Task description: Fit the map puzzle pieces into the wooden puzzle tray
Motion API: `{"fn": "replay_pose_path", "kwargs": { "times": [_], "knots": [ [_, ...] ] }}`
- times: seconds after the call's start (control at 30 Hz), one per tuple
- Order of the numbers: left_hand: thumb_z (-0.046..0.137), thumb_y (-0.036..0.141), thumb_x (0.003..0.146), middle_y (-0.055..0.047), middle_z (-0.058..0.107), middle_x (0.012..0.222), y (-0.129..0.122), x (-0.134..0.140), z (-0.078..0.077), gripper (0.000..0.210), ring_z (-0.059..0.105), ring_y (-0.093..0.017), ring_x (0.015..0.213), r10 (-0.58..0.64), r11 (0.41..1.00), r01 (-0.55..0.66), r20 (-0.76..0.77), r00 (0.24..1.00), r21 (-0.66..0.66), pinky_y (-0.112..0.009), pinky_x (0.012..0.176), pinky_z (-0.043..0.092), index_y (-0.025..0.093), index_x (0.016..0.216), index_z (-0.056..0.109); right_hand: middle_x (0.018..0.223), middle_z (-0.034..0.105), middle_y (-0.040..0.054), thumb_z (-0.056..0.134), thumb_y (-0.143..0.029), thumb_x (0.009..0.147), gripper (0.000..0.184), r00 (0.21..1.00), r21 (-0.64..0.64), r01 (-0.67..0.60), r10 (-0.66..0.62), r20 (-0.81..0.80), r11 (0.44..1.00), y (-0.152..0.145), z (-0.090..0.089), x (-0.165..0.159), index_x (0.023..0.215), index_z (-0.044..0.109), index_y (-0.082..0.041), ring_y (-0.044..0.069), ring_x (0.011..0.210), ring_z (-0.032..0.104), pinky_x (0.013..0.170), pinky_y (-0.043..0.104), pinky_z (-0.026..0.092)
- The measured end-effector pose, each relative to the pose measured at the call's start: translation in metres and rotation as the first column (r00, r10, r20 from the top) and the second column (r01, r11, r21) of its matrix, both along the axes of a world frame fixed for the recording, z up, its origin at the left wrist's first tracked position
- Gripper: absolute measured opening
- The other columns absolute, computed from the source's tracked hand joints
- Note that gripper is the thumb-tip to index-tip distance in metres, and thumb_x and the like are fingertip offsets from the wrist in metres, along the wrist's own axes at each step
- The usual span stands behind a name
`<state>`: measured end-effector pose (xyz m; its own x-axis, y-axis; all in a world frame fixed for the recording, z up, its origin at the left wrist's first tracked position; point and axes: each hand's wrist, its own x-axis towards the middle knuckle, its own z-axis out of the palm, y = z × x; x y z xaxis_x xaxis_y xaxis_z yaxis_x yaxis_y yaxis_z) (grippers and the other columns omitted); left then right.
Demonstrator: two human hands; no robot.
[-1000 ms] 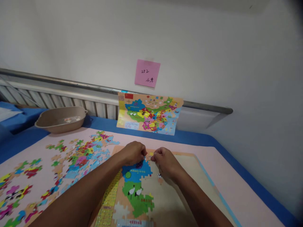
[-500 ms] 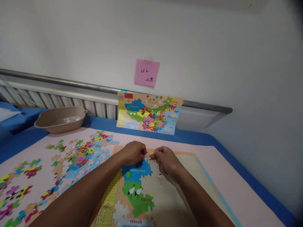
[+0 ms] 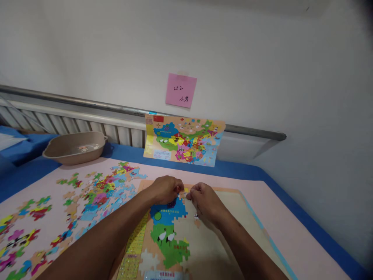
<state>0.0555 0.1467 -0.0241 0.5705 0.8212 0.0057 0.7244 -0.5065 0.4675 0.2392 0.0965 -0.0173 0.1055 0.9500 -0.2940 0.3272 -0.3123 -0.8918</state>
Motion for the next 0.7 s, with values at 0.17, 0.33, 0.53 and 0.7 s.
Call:
{"fn": "replay_pose_path", "kwargs": {
  "times": [0.17,0.33,0.53,0.7],
  "knots": [
    [0.063,0.012,0.077,0.001,0.08,0.099,0.001,0.0,0.0,0.039,0.071,-0.021,0.09,-0.007,1.0,0.007,0.0,1.0,-0.001,-0.027,0.07,0.045,0.028,0.11,0.077,0.063,0.058,-0.0045,0.052,-0.019,0.078,0.005,0.999,-0.011,0.01,-0.01,-0.032,1.0,-0.002,-0.001,0.0,0.083,0.054,-0.021,0.009,0.037,0.037,0.038,0.025,0.025],
    [0.064,0.012,0.078,0.0,0.08,0.096,0.002,0.0,0.0,0.037,0.071,-0.022,0.092,-0.01,1.0,0.01,-0.004,1.0,-0.004,-0.027,0.071,0.047,0.027,0.109,0.077,0.062,0.056,-0.0051,0.055,-0.024,0.075,0.008,0.993,-0.028,0.02,-0.023,-0.114,0.999,-0.003,0.004,-0.001,0.081,0.051,-0.022,0.007,0.037,0.031,0.038,0.024,0.02],
    [0.062,0.012,0.079,0.0,0.08,0.098,0.0,0.0,0.001,0.038,0.072,-0.022,0.093,-0.007,1.0,0.007,-0.005,1.0,0.003,-0.028,0.072,0.047,0.027,0.11,0.077,0.063,0.059,-0.0035,0.054,-0.03,0.075,0.014,0.985,-0.02,-0.013,0.01,-0.171,1.0,-0.003,0.005,0.001,0.084,0.052,-0.02,0.005,0.036,0.028,0.039,0.022,0.017],
    [0.063,0.015,0.079,-0.001,0.08,0.101,0.002,-0.001,0.0,0.035,0.072,-0.022,0.092,0.0,1.0,0.0,-0.016,1.0,-0.002,-0.028,0.074,0.049,0.027,0.108,0.079,0.06,0.056,-0.0041,0.051,-0.03,0.079,0.015,0.988,-0.008,-0.057,0.056,-0.144,0.998,-0.004,-0.005,-0.005,0.086,0.056,-0.019,0.007,0.035,0.032,0.038,0.022,0.02]
  ]
}}
